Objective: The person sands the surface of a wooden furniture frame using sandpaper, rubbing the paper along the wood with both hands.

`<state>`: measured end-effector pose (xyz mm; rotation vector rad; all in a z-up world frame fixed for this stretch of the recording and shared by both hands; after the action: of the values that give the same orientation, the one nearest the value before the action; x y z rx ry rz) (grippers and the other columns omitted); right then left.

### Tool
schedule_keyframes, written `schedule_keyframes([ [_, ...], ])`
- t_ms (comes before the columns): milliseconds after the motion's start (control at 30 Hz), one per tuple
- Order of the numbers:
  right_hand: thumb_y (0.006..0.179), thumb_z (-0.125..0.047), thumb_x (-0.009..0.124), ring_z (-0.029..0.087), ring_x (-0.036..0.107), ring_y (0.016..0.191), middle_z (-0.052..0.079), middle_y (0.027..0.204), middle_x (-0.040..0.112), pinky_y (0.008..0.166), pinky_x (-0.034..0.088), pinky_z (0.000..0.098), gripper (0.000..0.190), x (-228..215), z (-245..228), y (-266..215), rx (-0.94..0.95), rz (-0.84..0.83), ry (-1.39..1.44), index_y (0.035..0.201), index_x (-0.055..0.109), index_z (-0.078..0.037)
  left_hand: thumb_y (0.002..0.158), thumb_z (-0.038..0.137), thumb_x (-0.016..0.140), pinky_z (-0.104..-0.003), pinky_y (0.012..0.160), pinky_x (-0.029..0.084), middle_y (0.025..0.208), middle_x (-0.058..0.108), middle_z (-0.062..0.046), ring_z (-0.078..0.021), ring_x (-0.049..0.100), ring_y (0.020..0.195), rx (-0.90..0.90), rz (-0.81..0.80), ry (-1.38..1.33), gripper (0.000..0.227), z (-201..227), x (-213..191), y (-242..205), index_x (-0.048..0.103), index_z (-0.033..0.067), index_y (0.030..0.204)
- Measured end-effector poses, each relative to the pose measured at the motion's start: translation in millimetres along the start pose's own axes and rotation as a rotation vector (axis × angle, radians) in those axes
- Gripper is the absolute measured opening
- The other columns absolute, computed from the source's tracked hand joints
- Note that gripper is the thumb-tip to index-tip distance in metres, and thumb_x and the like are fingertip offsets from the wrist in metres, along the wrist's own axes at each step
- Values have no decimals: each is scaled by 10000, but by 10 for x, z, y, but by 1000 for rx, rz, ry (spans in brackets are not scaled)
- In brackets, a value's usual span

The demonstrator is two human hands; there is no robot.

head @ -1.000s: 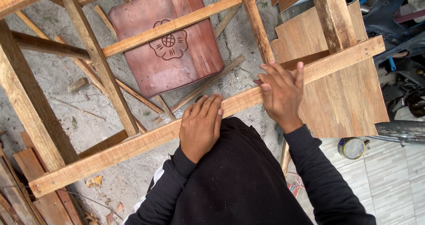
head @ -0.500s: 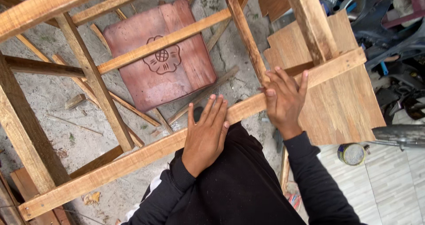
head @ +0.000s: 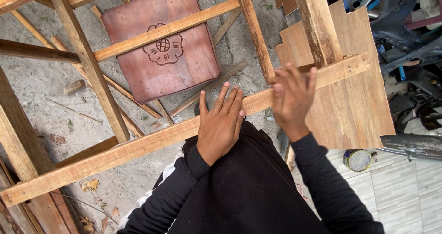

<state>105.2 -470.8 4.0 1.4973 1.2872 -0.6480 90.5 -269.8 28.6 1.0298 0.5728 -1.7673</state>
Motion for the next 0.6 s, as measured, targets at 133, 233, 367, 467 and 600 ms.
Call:
schedule_keyframes([
  [133, 1206, -380, 299, 234, 584, 1375, 58, 1214, 753, 1319, 90, 488, 565, 36, -94, 6, -195, -76, 20, 1086, 770, -92, 1093, 302, 406, -718, 1198, 79, 1493, 572, -95, -273, 285, 1552, -53, 43, 49, 453, 137, 74, 120, 574, 55, 1434],
  [233, 1192, -336, 352, 246, 603, 1364, 56, 1168, 752, 1315, 109, 500, 493, -158, 299, 133, -160, -82, 4, 1058, 759, -94, 1104, 297, 410, -718, 1207, 78, 1487, 580, -94, -273, 278, 1557, -84, 85, 58, 442, 262, 189, 176, 595, 60, 1427],
  [367, 1174, -327, 370, 238, 618, 1334, 42, 1138, 752, 1318, 125, 508, 463, -134, 406, 153, -77, -59, 49, 1048, 754, -101, 1101, 300, 439, -659, 1218, 163, 1453, 615, -84, -255, 347, 1533, -121, 143, 84, 403, 422, 313, 310, 630, 78, 1378],
  [467, 1188, -336, 401, 218, 622, 1336, 33, 1195, 762, 1331, 160, 474, 454, -28, 200, 40, -158, -79, 132, 1117, 765, -74, 1091, 288, 471, -563, 1167, 309, 1393, 658, -92, -269, 477, 1445, -117, 156, 57, 382, 488, 385, 405, 643, 69, 1353],
  [600, 1182, -302, 402, 229, 606, 1373, 42, 1233, 758, 1323, 111, 500, 426, -123, 421, 131, -219, -70, 17, 1090, 764, -95, 1073, 278, 509, -469, 1033, 435, 1288, 706, -98, -303, 604, 1293, -108, 200, 33, 369, 503, 394, 444, 652, 67, 1340],
])
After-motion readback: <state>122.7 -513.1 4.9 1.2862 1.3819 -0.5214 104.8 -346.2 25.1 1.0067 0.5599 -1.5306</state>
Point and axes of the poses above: each hand's wrist, its own y-axis towards the middle knuckle, its own x-axis out of the palm, z = x × y, the point moved 3 cm from there along y, towards the middle knuckle
